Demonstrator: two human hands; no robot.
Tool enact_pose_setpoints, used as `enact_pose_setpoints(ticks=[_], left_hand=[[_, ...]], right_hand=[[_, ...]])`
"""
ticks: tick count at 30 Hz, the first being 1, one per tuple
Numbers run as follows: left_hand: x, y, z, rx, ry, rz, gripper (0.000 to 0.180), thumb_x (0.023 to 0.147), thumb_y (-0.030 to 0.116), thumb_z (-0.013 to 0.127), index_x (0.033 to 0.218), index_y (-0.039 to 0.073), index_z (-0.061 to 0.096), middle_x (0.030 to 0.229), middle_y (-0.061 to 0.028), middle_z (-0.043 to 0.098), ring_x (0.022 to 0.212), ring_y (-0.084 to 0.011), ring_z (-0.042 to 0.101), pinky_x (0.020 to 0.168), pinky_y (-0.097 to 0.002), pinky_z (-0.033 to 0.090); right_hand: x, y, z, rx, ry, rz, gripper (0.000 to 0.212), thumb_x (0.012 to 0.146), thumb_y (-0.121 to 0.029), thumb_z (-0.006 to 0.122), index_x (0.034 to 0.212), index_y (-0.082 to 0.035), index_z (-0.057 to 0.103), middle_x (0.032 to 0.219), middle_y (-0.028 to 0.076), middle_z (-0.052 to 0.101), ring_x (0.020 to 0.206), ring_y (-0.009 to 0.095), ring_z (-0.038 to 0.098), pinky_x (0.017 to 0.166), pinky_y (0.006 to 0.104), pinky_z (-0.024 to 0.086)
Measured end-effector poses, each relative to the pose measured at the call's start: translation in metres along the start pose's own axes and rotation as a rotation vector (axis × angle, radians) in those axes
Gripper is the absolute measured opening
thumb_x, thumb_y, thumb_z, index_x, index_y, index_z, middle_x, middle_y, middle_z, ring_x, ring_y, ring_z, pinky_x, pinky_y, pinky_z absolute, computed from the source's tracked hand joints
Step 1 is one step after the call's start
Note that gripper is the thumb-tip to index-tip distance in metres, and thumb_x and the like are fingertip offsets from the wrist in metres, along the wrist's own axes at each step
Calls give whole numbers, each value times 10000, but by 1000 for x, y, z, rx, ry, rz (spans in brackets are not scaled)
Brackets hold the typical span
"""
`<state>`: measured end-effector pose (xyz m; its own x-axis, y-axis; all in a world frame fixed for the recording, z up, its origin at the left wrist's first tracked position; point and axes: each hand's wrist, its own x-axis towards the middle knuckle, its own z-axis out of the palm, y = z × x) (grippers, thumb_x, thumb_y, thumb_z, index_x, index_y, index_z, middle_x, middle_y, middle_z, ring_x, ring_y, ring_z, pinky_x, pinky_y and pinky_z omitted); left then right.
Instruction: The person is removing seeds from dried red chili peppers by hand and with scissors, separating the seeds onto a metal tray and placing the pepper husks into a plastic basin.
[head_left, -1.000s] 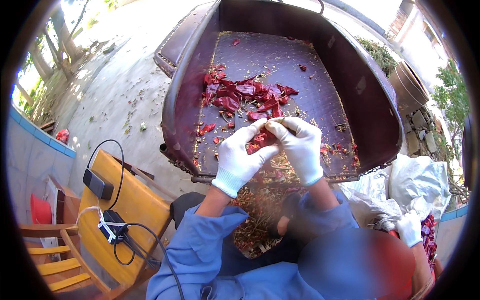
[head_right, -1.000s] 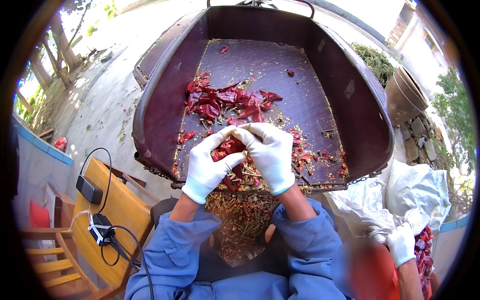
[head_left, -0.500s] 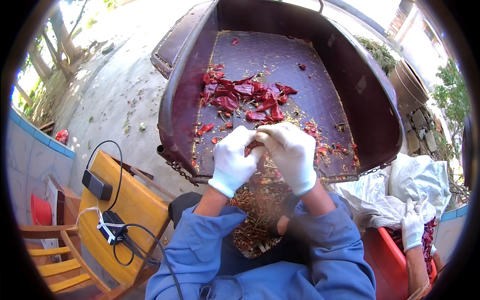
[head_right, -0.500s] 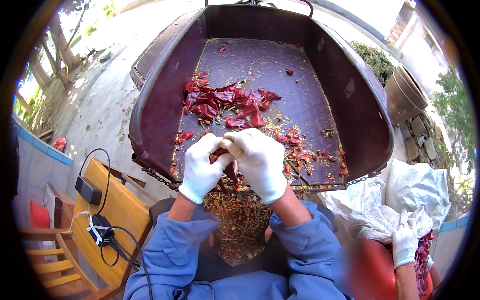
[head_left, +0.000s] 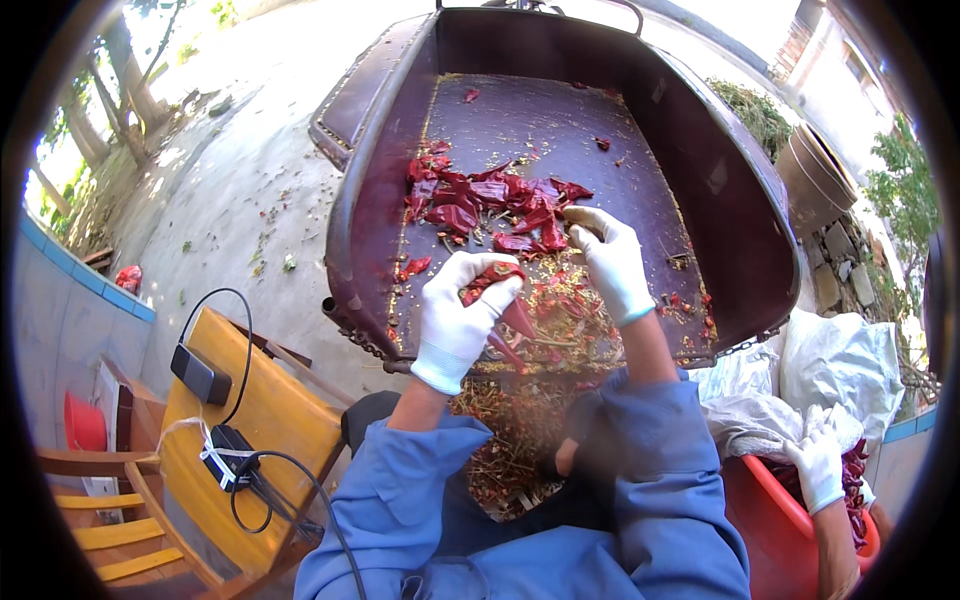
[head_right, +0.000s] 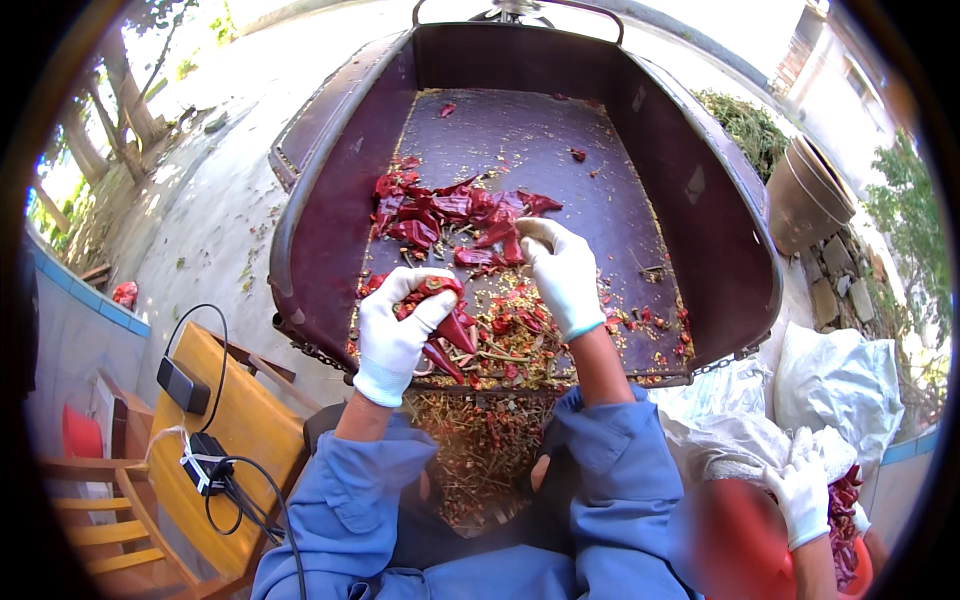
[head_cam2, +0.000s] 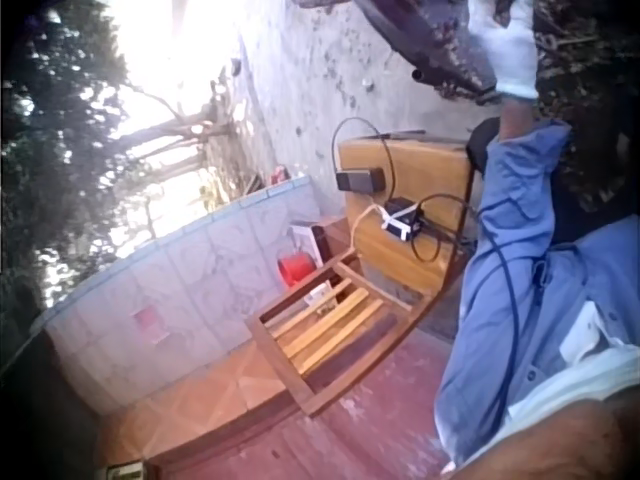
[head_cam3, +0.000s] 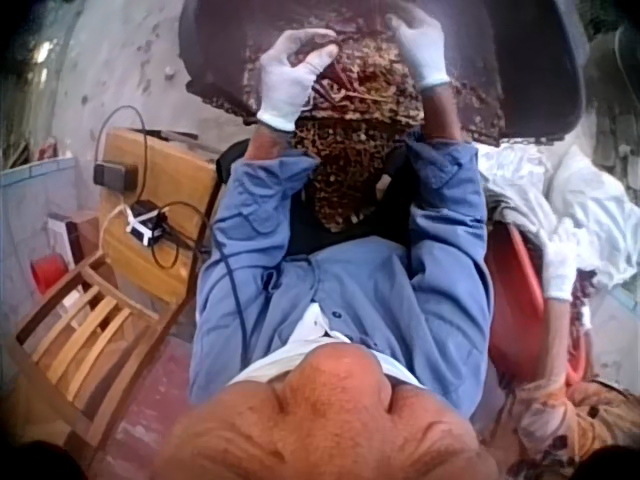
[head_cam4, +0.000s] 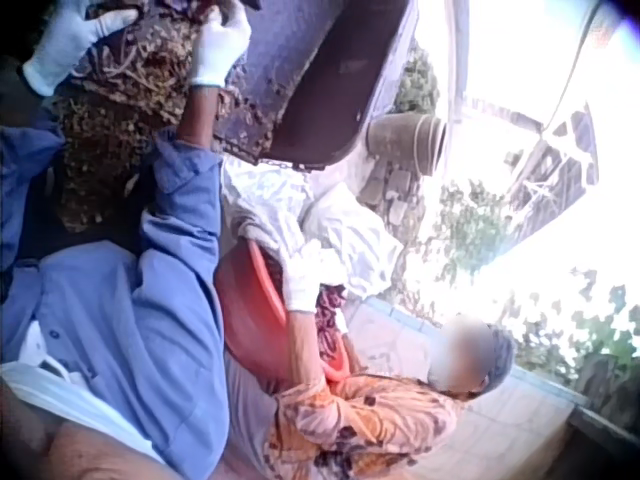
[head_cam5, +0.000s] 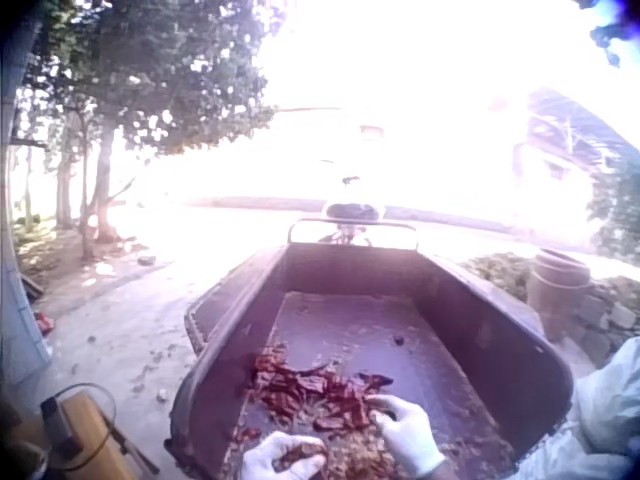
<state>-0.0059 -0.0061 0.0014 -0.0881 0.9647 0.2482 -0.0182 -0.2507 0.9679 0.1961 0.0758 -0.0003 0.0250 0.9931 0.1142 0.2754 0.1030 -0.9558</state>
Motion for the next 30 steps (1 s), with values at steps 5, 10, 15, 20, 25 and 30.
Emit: enact_pose_setpoints(ticks=[5,10,15,20,25,30], left_hand=[[-1,0,-5,85,3,76,191,875,59,739,1057,16,704,972,-31,711,887,-84,647,819,-259,530],[1,1,-2,50,-30,89,336,847,83,772,1166,24,685,1027,-49,704,919,-103,646,864,-267,524],[3,3,-4,205,-32,154,623,774,150,845,1342,47,611,959,-23,677,894,-96,630,855,-264,525],[-2,8,-3,217,-66,239,673,761,190,863,1360,47,592,901,-21,659,854,-91,621,828,-261,524],[-2,3,-2,216,42,359,720,821,266,823,1429,31,515,873,-19,603,807,-105,574,775,-271,499],[0,0,2,346,157,510,742,875,508,717,1430,60,514,965,-54,601,812,-155,614,752,-302,536]], right_hand=[[-24,-28,11,-30,-261,-99,347,979,-181,604,1267,10,628,1173,137,700,1060,180,665,937,313,506],[-57,-45,20,75,-468,-100,526,1036,-404,505,1385,-12,537,1258,106,649,1019,150,617,896,312,496],[-72,-48,19,83,-404,-48,475,1046,-381,491,1362,-36,566,1163,56,661,926,97,572,831,281,477],[-78,-40,14,394,-423,142,368,1047,-333,499,1223,-18,574,1043,34,625,981,86,569,859,267,473],[-90,-42,28,463,-459,118,404,1072,-323,435,1328,-17,504,1195,78,597,1068,125,591,935,305,486],[-100,-43,43,370,-521,-71,599,1077,-382,410,1531,-3,311,1498,135,440,1357,194,426,1149,341,306]])
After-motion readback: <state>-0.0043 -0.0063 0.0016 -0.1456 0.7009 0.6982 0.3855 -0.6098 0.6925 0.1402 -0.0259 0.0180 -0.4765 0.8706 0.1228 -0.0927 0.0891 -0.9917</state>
